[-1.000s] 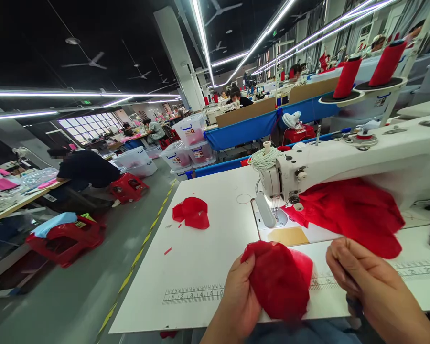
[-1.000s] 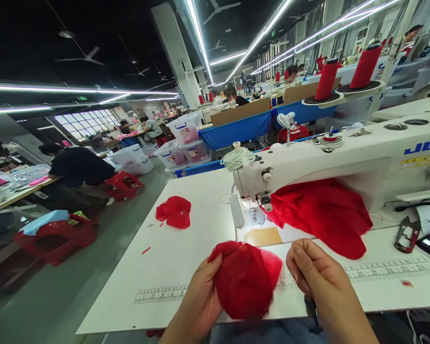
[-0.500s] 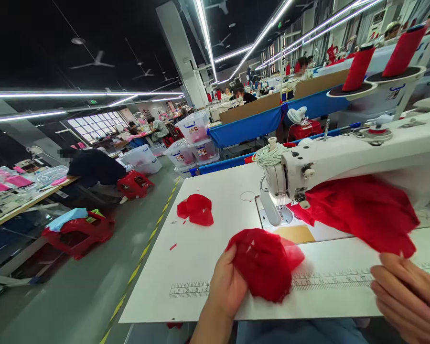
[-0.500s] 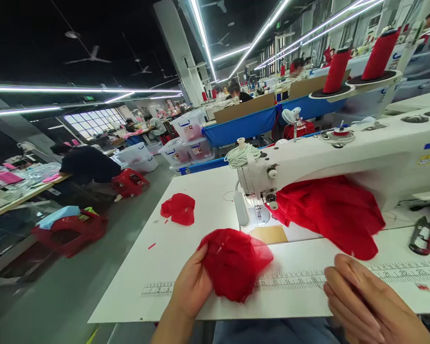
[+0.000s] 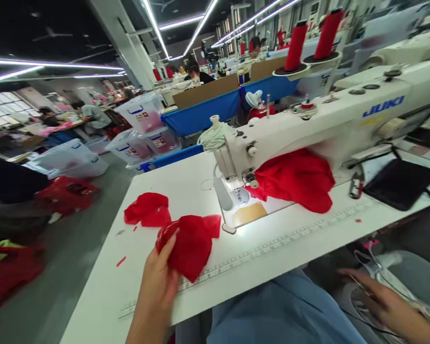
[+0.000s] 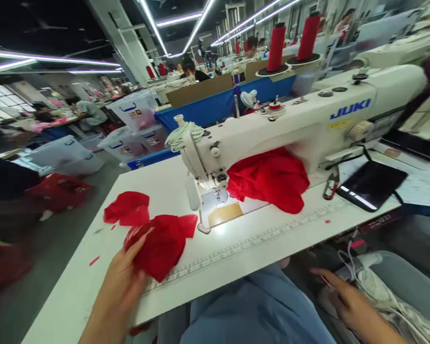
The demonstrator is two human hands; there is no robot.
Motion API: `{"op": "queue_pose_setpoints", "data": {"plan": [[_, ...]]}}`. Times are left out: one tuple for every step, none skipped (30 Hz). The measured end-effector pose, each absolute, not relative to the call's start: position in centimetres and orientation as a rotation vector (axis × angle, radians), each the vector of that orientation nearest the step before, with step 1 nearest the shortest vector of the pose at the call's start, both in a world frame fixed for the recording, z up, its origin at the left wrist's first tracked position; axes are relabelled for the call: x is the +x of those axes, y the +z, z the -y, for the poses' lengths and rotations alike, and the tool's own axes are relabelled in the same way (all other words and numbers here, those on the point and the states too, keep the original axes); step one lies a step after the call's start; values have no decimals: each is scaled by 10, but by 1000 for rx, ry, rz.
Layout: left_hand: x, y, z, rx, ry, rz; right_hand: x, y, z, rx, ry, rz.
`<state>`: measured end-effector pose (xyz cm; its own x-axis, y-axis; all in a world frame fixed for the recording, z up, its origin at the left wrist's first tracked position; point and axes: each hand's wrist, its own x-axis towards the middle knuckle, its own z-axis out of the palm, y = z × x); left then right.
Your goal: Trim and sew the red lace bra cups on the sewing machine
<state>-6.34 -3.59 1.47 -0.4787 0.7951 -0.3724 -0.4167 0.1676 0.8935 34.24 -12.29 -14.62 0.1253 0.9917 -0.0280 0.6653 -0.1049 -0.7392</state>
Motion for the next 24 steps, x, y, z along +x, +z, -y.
{"op": "queue_pose_setpoints", "data": {"plan": [[-65,13,36,485,1463,-1513,345,-141,124,-1886,758,1548],[-68,10,37,569,1407,-1581,346,-132,122,-1896,761,1471],[-71,8,38,658,1351,-1646,345,-120,118,-1810,827,1403],[-74,5,39,759,1303,-1722,344,-106,112,-1694,927,1312],[-77,2,40,878,1261,-1823,342,-89,105,-1592,966,1137],[-79,-2,42,1020,1213,-1949,340,-71,98,-1463,980,953],[-79,-4,44,1188,1169,-2095,339,-53,92,-1347,935,787],[-78,-7,46,1386,1136,-2237,338,-36,88,-1247,929,688],[-75,-9,49,1618,1125,-2338,337,-21,85,-1161,936,625],[-70,-10,52,1871,1141,-2374,335,-10,85,-1095,947,596],[-64,-11,56,2123,1183,-2340,333,-2,86,-1047,972,597],[-56,-11,61,2352,1240,-2248,329,0,90,-1012,1006,615],[-47,-11,67,2558,1286,-2106,325,-3,95,-999,1058,660],[-39,-10,72,2725,1315,-1961,321,-11,101,-1021,1140,756],[-31,-9,78,2864,1320,-1819,317,-24,108,-1082,1231,908],[-24,-7,82,2961,1326,-1697,314,-40,115,-1196,1319,1122],[-18,-6,86,2998,1339,-1612,313,-58,123,-1368,1386,1434],[-13,-4,89,2998,1356,-1559,313,-75,130,-1589,1292,1729],[-10,-3,91,2970,1378,-1537,314,-90,136,-1816,1133,1881],[-8,-2,93,2930,1398,-1532,316,-102,142,-2009,1027,1908],[-7,-2,94,2903,1412,-1519,318,-110,145,-2089,959,1896],[-6,-2,95,2883,1424,-1500,319,-112,147,-2069,982,1855],[-4,-2,96,2865,1429,-1484,320,-110,148,-1945,1097,1830],[-2,-3,96,2850,1429,-1470,320,-103,147,-1763,1240,1811]]}}
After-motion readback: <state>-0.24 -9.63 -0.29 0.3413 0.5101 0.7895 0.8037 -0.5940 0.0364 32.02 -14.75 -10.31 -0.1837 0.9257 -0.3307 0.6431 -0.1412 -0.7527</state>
